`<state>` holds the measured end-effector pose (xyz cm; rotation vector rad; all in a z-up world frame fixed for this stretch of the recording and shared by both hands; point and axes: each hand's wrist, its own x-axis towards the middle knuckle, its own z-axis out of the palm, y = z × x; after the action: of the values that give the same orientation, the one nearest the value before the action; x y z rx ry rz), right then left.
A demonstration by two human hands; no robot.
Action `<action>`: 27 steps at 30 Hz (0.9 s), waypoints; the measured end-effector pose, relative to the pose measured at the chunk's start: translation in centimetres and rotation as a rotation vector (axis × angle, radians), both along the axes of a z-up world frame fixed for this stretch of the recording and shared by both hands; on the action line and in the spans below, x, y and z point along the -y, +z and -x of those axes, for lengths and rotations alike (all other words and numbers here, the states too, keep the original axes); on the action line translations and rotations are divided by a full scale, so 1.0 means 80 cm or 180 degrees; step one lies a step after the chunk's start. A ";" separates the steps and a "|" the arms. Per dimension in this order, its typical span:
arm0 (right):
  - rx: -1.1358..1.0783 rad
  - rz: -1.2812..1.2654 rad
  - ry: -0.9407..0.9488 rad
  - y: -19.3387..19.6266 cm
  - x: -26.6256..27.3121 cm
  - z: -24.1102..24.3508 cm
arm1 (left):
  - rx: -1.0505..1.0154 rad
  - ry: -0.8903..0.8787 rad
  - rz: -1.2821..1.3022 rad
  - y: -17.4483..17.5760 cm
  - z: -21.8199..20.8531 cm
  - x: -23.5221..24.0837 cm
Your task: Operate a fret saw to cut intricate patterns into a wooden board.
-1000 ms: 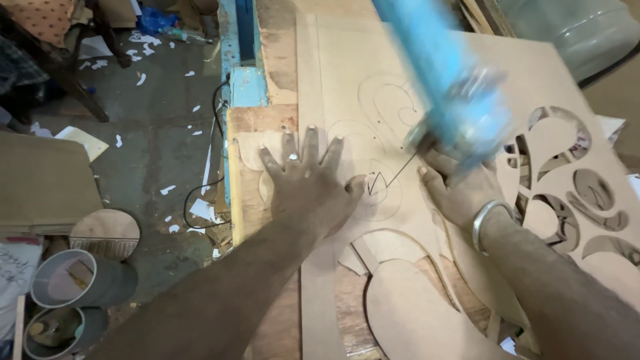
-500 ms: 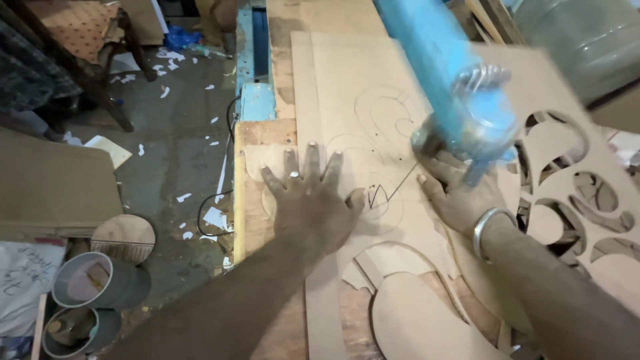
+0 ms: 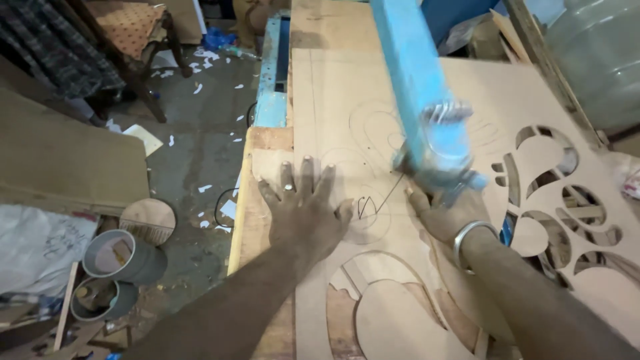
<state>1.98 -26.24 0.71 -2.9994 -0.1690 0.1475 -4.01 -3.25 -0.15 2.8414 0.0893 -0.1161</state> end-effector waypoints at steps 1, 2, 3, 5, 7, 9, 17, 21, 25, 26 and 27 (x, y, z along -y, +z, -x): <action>-0.0165 -0.0041 -0.0185 -0.001 0.000 -0.002 | 0.0021 0.0012 -0.0046 0.000 0.000 0.000; -0.0174 -0.0033 -0.0157 -0.002 0.001 -0.003 | 0.0012 0.0040 -0.0039 0.000 0.001 0.000; -0.0274 0.0123 -0.0245 -0.004 0.002 -0.004 | 0.0040 0.0045 -0.0080 -0.002 0.000 0.000; -0.0374 0.0292 -0.0316 -0.014 0.009 -0.010 | 0.0065 0.0070 -0.0110 -0.002 0.000 0.001; 0.0394 0.0542 0.0224 -0.032 0.021 -0.019 | 0.0060 0.0085 -0.0123 0.000 0.002 0.001; 0.0325 0.0564 0.0304 -0.034 0.022 -0.023 | 0.0034 0.0104 -0.0126 0.002 0.001 0.002; 0.0395 0.0321 0.0661 -0.062 0.038 -0.052 | 0.0037 0.0137 -0.0136 -0.001 0.000 0.005; 0.0361 0.0390 0.0685 -0.062 0.042 -0.056 | -0.0069 0.0127 -0.0087 0.008 0.002 0.004; 0.0320 0.0470 0.0749 -0.061 0.041 -0.059 | -0.0158 0.0181 -0.0039 0.005 0.002 0.004; 0.0314 0.0481 0.0749 -0.060 0.041 -0.059 | -0.0163 0.0180 -0.0028 0.002 0.003 0.006; 0.0308 0.0494 0.0768 -0.058 0.039 -0.060 | -0.0127 0.0189 -0.0030 0.001 0.002 0.006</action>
<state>6.78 -29.33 -3.93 -3.1314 -0.5550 0.0406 -4.21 -3.70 -0.08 2.8432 0.1829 -0.1601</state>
